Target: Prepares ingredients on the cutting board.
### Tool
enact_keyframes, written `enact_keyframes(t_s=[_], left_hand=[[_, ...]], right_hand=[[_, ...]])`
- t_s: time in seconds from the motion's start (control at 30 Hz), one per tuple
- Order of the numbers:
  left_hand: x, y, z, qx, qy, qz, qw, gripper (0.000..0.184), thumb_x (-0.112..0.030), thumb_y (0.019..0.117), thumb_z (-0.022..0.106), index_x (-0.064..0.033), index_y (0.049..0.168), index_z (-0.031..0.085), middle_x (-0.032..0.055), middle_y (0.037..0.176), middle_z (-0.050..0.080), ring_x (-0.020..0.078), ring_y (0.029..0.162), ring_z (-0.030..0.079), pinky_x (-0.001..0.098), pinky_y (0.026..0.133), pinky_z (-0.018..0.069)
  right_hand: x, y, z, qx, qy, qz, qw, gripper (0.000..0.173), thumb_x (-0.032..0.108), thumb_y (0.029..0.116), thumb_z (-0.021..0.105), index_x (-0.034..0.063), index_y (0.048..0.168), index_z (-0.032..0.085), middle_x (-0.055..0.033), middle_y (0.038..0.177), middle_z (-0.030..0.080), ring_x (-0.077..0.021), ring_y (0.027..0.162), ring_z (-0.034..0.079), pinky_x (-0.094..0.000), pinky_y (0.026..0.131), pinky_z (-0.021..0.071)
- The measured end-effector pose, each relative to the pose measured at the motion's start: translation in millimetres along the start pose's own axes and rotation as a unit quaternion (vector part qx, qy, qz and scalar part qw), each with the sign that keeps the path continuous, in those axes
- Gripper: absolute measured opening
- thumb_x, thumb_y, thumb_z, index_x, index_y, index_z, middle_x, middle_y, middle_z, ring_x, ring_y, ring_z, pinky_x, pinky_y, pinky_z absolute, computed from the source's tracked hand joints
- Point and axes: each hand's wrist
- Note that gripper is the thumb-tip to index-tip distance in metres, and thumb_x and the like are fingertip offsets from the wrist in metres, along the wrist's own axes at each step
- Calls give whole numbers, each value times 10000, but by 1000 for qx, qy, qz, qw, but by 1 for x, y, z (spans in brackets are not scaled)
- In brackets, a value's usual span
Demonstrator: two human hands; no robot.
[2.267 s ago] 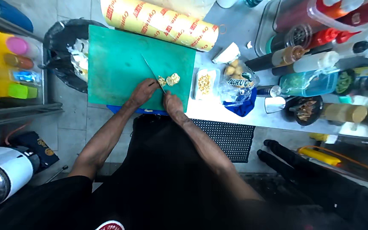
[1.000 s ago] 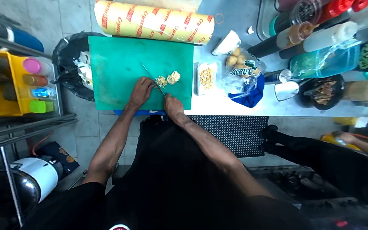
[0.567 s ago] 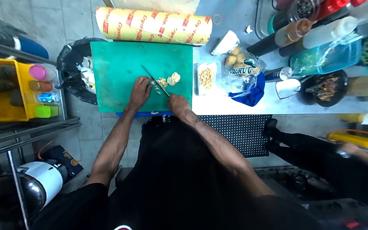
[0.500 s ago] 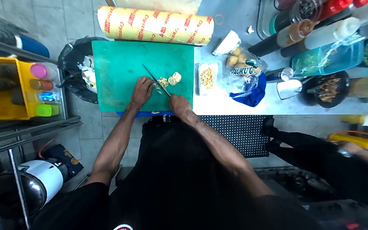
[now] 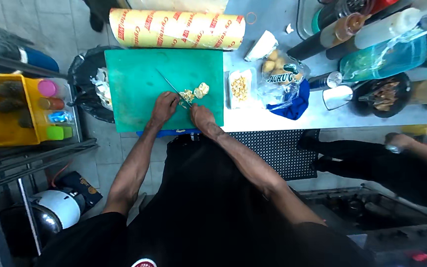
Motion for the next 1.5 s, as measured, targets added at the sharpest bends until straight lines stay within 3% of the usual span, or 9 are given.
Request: enact_keyframes(t_s=[0.13,0.33,0.6,0.77,0.97,1.03,1.13,1.3,1.5], left_hand=[[-1,-7,-10,-25,-18,-49,998,199,-157,1036,562,-27,1102,698,153,1054,694,238,918,690,381,846,582],[4,-9,6,-18,-27,-32,999,202,-137,1037,555,-24,1131,694,166,1157,674,261,1008,680,387,919,570],[-15,-7,4,-29,-15,-40,999,215,-137,1034,559,-46,1176,692,140,1146,683,227,1003,683,366,916,575],[-37,27,22,2,-1,37,999,363,-160,1019,601,-96,1375,626,136,1371,617,325,1307,551,452,1131,441],[-46,48,33,-16,31,115,993,165,-154,1010,613,-68,1095,725,117,1197,686,315,1136,626,436,1011,509],[-49,39,18,-38,-34,70,996,154,-111,997,624,-47,1095,724,119,1212,691,262,1171,640,402,1040,518],[-39,16,-8,-119,-134,-11,984,180,-115,957,693,-22,1110,713,140,1251,676,202,1096,684,359,896,604],[-2,-21,-42,-215,-152,-97,960,267,-111,917,752,16,1145,697,184,1303,631,228,1156,655,354,941,592],[12,-43,-31,-196,-167,-146,955,233,-46,900,736,1,1126,707,173,1308,622,214,1120,667,354,932,602]], right_hand=[[4,-34,-24,40,7,25,999,291,280,1075,462,61,1166,630,-202,1056,694,-392,973,712,-559,733,589],[-5,-7,30,-13,24,9,1000,362,349,1100,404,57,1204,591,-210,984,700,-401,911,725,-555,706,594],[-21,1,-16,-28,99,-43,994,397,413,1093,415,94,1127,651,-164,944,699,-362,906,713,-558,729,580],[-66,-26,-31,-76,159,-11,984,430,437,1088,422,85,1144,663,-151,891,705,-338,829,716,-550,714,580],[-100,-41,-43,-113,168,24,979,453,458,1083,426,74,1097,665,-141,837,686,-320,763,704,-527,675,570],[-107,-44,-40,-117,173,12,978,451,449,1081,435,62,1101,667,-147,843,692,-327,780,708,-539,688,570],[-113,-47,-30,-64,163,-30,984,433,433,1083,443,66,1135,667,-151,870,694,-335,796,705,-551,706,570],[-92,-50,0,40,74,-109,991,376,398,1069,495,82,1116,693,-170,898,708,-365,850,713,-588,730,571],[-95,-22,16,59,28,-121,990,396,421,1075,466,94,1133,680,-186,929,707,-390,894,710,-598,745,564]])
Point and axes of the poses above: each hand's wrist, its own y-axis towards the middle knuckle, its own z-axis out of the palm, x = y × z
